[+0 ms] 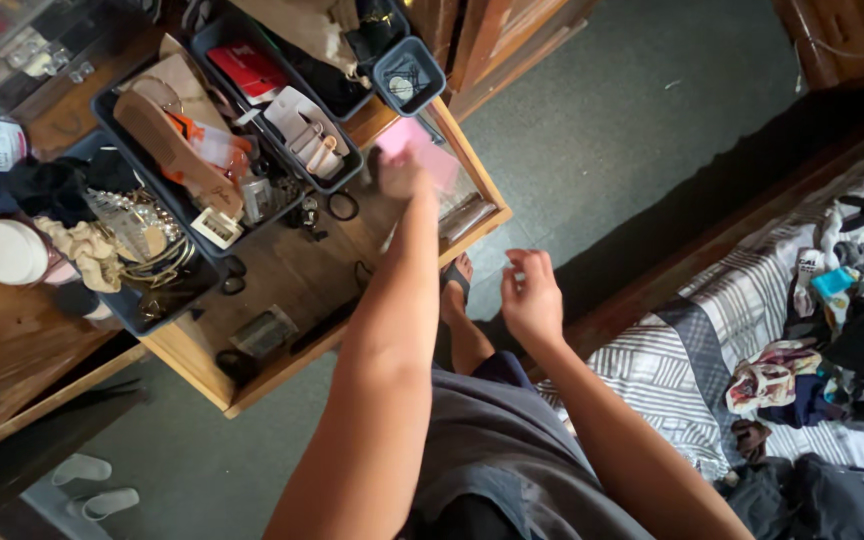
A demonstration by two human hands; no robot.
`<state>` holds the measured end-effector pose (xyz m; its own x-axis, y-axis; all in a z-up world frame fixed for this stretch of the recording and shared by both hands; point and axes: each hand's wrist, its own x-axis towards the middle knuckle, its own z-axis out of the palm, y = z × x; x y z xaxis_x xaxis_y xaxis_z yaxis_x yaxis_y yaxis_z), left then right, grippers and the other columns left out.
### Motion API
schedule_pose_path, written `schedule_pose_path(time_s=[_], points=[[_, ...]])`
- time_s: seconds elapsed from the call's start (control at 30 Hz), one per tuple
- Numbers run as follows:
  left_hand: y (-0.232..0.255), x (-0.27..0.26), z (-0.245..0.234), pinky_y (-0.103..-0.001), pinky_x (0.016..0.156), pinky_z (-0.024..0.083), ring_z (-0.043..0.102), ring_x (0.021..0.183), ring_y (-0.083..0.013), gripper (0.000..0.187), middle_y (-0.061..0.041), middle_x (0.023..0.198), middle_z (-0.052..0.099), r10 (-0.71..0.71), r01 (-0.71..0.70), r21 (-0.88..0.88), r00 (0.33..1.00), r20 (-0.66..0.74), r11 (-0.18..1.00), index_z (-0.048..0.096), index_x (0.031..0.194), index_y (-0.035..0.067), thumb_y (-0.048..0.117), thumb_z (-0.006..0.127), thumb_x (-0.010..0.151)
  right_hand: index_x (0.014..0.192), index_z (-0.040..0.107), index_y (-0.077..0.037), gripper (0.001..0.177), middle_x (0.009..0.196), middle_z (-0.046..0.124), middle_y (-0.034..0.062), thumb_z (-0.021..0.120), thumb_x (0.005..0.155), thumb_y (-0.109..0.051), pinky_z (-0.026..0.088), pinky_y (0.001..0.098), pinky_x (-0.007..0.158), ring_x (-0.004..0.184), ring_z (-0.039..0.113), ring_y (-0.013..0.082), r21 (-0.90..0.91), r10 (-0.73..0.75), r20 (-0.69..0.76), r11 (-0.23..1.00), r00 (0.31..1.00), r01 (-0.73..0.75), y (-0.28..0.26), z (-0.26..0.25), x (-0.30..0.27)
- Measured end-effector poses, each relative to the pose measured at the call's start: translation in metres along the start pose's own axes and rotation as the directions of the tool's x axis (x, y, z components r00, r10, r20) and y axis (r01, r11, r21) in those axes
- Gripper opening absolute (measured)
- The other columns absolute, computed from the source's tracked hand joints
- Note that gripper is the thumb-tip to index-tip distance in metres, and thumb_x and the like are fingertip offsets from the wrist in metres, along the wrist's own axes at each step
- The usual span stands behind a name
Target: The person opens a wooden dresser drawer and rearranges small items inside, including jewelry, combs, and packaged goods. They then close the drawer and move to a bed, where they pick up and fold several pairs of socks before placing them into another drawer.
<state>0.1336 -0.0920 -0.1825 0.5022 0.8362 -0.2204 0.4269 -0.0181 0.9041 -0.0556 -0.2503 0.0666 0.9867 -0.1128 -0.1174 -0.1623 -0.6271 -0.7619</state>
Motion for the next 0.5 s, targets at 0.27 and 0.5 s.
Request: schedule_pose_path(time_s=[0.27, 0.5], points=[[-0.005, -0.005, -0.12, -0.05, 0.094, 0.06, 0.066, 0.114, -0.0299, 0.036, -0.016, 0.13, 0.06, -0.359, 0.521, -0.606, 0.854, 0.377, 0.601, 0.054, 0.131, -0.001, 0.01, 0.066, 0.098, 0.114, 0.064, -0.005, 0.021, 0.114, 0.065, 0.0129, 0.064, 0.093, -0.003, 0.059, 0.0352, 0.073, 0.09, 0.072, 0.0276, -0.023, 0.007, 0.031, 1.0, 0.999, -0.006, -0.007, 0.0, 0.012], [0.01, -0.022, -0.152, -0.047, 0.089, 0.06, 0.069, 0.106, -0.03, 0.031, -0.014, 0.117, 0.067, -0.253, 0.34, -0.109, 0.846, 0.469, 0.934, 0.057, 0.122, 0.003, 0.017, 0.068, 0.097, 0.116, 0.066, -0.008, 0.027, 0.12, 0.063, 0.0114, 0.066, 0.089, -0.002, 0.054, 0.0418, 0.089, 0.111, 0.063, 0.0328, -0.198, -0.071, 0.053, 0.977, 0.996, 0.08, -0.007, -0.005, 0.016]])
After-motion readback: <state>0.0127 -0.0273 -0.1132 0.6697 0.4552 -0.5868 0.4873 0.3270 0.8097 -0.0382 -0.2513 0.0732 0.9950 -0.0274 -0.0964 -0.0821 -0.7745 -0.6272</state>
